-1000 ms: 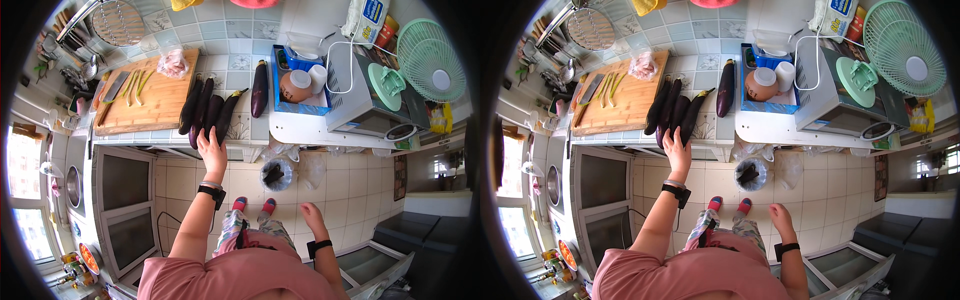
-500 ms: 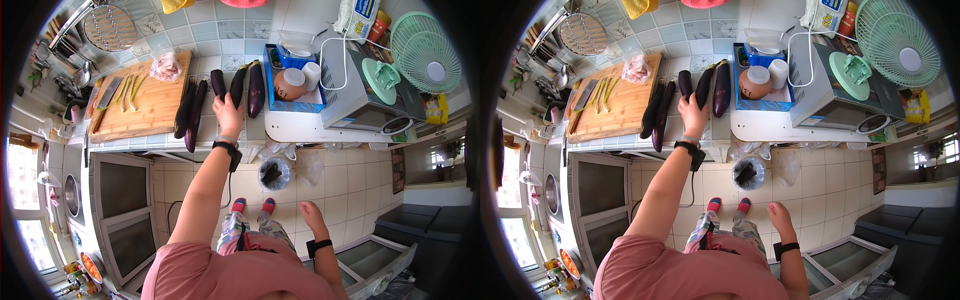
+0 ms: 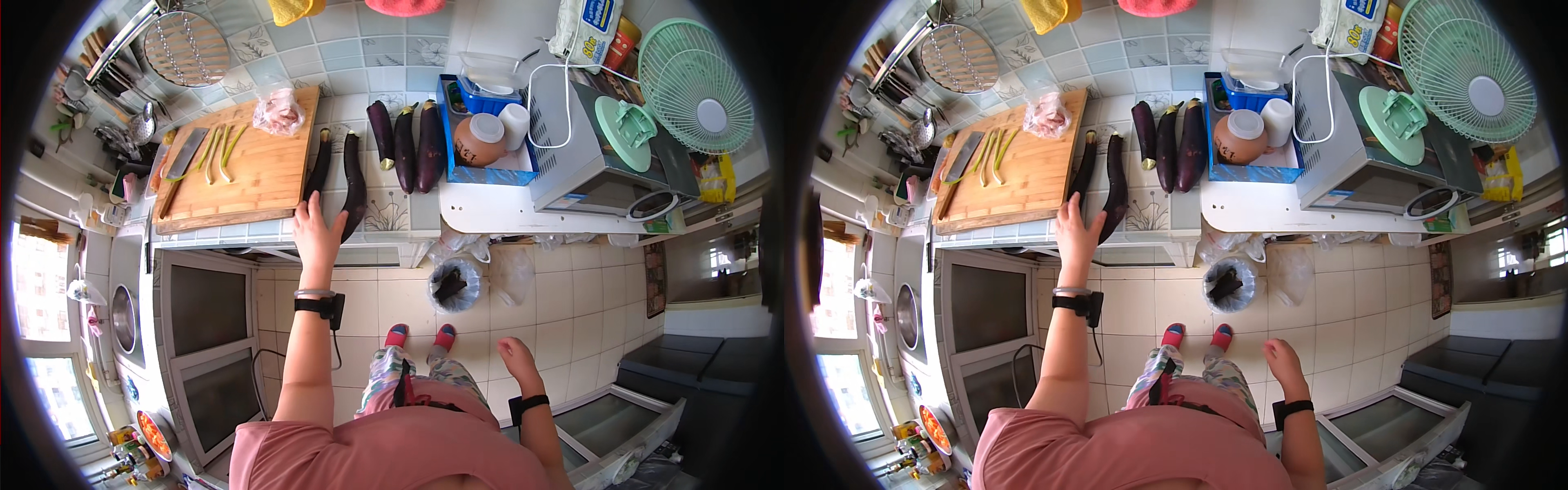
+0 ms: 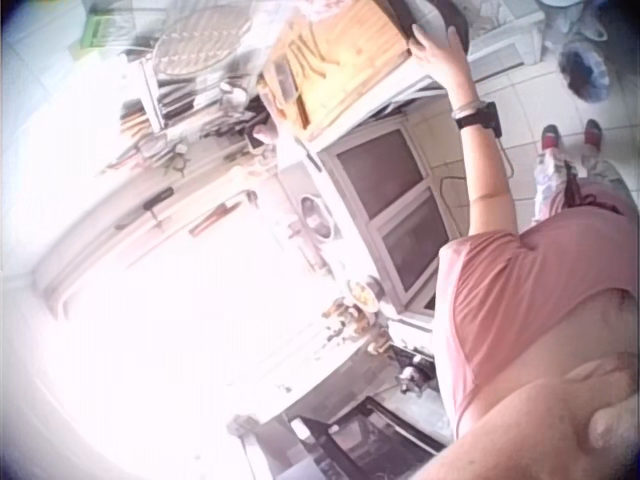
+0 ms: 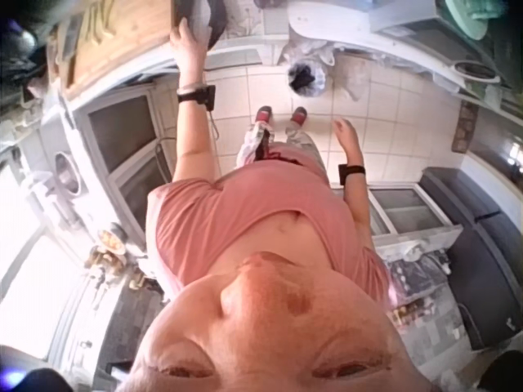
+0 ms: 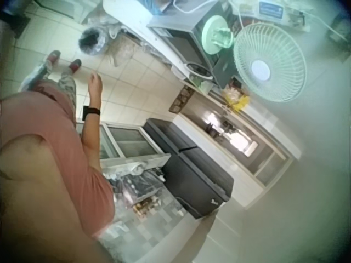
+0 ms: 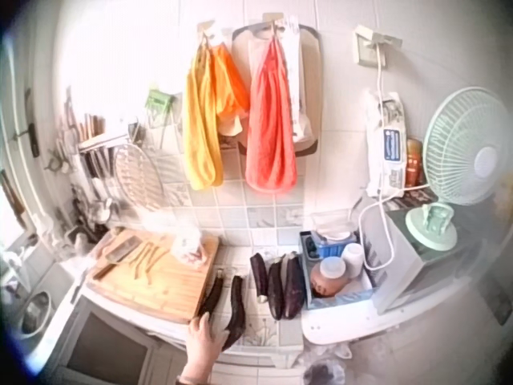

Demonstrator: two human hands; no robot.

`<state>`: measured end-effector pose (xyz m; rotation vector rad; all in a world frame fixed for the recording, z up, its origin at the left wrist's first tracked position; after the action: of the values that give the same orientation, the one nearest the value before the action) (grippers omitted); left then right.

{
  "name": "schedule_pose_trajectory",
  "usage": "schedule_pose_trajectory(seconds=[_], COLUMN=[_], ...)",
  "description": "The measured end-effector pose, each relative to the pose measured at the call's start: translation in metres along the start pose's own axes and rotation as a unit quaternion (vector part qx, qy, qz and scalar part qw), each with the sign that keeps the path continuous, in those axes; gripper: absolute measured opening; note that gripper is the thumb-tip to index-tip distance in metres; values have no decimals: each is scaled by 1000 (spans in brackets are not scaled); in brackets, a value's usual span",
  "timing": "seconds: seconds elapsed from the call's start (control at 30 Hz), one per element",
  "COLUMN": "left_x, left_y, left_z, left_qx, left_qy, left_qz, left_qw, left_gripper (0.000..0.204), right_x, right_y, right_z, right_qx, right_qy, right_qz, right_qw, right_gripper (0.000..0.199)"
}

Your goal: Remove the stems and place eggplants into a plastic bag.

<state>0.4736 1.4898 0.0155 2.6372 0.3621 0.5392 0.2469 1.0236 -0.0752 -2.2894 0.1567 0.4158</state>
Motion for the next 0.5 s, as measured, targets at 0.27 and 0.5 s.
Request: schedule_pose_trajectory(seconds=[0.27, 0.5], left_x=[-15, 77], left_y=[12, 30], left_z=[39, 91], left_qx=[74, -36], left_qy=[23, 74], left_qz=[94, 88], left_qw=[993, 993], left_gripper=[62, 56], right_x=[0, 2], right_y=[-8, -21], right_z=[1, 1], right_qx=[-33, -53], right_qy=[-17, -15], right_qz=[4, -23], right_qw=[999, 998], right_gripper=[21, 20])
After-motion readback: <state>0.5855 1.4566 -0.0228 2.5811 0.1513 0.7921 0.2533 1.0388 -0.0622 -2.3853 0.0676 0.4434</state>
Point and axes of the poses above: each hand's wrist, its own x-axis towards the middle knuckle, its own z-axis out of the palm, y = z × x, the point moved 1 cm from there along x, towards the middle knuckle, and after that the axes turned 1 degree about -y, right-handed, at the moved point
